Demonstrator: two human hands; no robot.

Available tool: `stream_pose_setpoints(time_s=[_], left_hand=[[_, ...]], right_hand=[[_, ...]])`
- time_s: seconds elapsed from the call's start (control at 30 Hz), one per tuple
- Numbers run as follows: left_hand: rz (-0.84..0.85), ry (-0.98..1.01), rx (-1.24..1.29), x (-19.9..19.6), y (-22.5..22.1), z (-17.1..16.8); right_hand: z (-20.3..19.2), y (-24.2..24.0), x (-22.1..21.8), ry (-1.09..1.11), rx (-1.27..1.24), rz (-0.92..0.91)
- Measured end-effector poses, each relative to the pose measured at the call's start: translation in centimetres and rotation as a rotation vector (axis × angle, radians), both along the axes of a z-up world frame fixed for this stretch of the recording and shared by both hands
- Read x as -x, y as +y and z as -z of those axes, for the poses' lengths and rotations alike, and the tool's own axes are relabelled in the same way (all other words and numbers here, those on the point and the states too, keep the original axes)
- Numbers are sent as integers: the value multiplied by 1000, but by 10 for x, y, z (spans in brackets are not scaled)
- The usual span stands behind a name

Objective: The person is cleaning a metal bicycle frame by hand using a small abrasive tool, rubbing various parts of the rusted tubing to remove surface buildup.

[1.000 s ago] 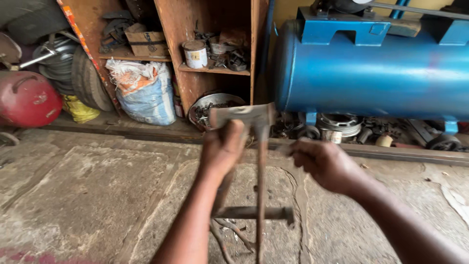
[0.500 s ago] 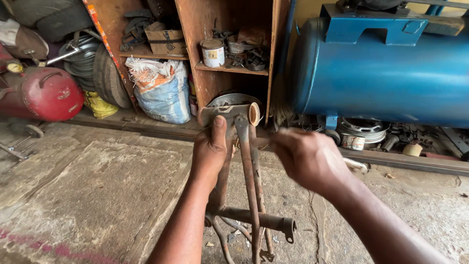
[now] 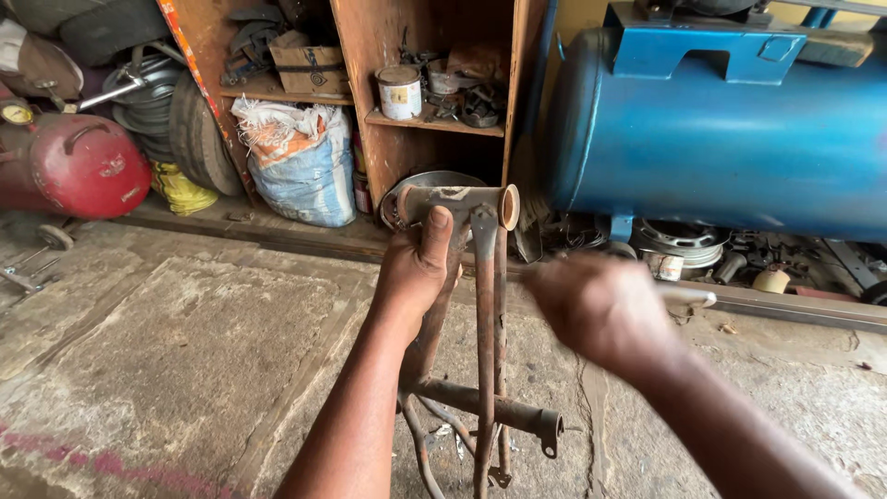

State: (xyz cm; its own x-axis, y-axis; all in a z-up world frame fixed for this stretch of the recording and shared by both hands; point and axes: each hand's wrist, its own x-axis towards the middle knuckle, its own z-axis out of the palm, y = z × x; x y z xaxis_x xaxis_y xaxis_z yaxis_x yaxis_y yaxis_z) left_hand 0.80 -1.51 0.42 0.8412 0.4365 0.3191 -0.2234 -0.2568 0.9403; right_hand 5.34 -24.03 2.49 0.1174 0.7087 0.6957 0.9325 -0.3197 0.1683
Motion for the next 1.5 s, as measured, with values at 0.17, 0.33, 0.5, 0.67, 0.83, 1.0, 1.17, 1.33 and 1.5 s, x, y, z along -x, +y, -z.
stream_pose_setpoints(time_s=[0.17, 0.33, 0.5, 0.67, 0.83, 1.0, 1.17, 1.33, 1.5], left_hand=[[-4, 54, -4, -3, -1, 0], [17, -28, -51, -2, -1, 4], [9, 34, -33, -3, 2, 6], [45, -35, -19, 2, -6, 2], [-46, 24, 47, 9, -26, -18], [-173, -148, 147, 6, -45, -30], [-23, -76, 216, 11, -47, -42], [106, 103, 275, 18, -53, -74], [125, 198, 215, 16, -58, -76]], right_hand=[[4, 3, 13, 320, 471, 364], [13, 1, 1, 283, 364, 256], [60, -10, 9, 236, 234, 23], [34, -8, -9, 138, -138, -74], [61, -8, 28, 439, 454, 203], [42, 1, 16, 373, 35, 27], [5, -12, 9, 358, -101, 17], [-8, -19, 18, 297, -150, 67], [9, -10, 23, 181, -113, -51]])
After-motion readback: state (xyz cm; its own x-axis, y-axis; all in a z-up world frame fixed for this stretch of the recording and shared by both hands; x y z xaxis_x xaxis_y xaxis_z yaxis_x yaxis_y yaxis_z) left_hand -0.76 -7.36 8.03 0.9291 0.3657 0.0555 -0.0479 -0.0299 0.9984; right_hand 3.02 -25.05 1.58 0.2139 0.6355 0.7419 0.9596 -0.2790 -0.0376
